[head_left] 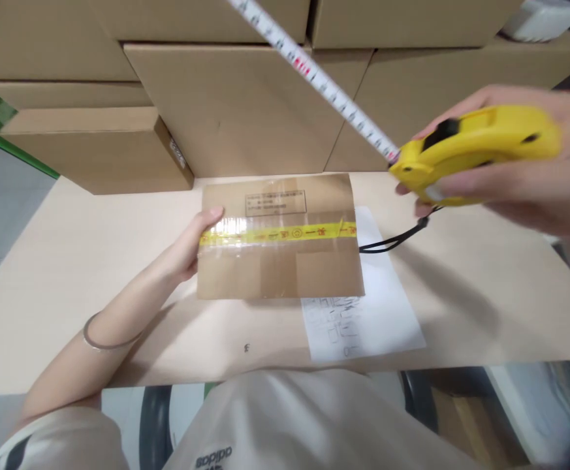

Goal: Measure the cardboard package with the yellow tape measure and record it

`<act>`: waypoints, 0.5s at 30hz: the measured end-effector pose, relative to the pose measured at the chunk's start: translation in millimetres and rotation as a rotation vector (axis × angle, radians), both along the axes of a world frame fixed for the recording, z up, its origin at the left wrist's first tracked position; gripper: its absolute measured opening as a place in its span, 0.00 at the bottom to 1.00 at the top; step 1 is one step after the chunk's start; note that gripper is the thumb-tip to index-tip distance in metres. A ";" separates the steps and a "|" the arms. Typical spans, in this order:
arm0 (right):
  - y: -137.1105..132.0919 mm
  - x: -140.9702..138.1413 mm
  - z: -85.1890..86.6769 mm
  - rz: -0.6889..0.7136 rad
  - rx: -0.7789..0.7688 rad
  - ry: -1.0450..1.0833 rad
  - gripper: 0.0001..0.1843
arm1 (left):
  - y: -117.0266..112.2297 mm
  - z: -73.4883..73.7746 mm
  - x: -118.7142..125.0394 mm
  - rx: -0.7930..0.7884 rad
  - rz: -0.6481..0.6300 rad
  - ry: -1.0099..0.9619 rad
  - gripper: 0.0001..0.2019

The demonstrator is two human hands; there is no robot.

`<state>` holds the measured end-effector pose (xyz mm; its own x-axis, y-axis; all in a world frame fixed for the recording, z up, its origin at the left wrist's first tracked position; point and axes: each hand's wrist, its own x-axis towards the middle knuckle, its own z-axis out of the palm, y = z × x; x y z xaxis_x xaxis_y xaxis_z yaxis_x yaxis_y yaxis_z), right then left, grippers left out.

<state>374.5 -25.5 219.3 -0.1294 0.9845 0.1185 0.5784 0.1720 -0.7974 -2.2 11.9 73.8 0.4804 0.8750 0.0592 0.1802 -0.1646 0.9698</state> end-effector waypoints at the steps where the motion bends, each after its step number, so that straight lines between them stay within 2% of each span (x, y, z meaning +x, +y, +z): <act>1: -4.8 -10.4 -3.4 0.013 -0.021 0.018 0.24 | -5.6 2.5 3.4 -0.201 0.077 -0.055 0.32; 2: -9.9 -21.5 -8.0 0.043 -0.030 -0.003 0.21 | -9.7 3.3 6.1 -0.334 0.146 -0.099 0.31; 3: -15.2 -32.4 -13.8 0.075 -0.017 -0.043 0.17 | -12.0 2.5 7.9 -0.401 0.201 -0.116 0.30; 7: -29.9 -61.2 -43.6 0.114 0.164 -0.128 0.09 | -6.7 -7.1 5.5 -0.461 0.219 -0.093 0.26; 11: -28.0 -64.7 -72.7 0.125 0.256 -0.147 0.07 | -1.5 -11.7 1.7 -0.502 0.303 -0.114 0.24; 15: -20.7 -60.7 -89.5 0.180 0.335 -0.218 0.06 | -16.7 -16.7 6.7 -0.515 0.404 -0.324 0.29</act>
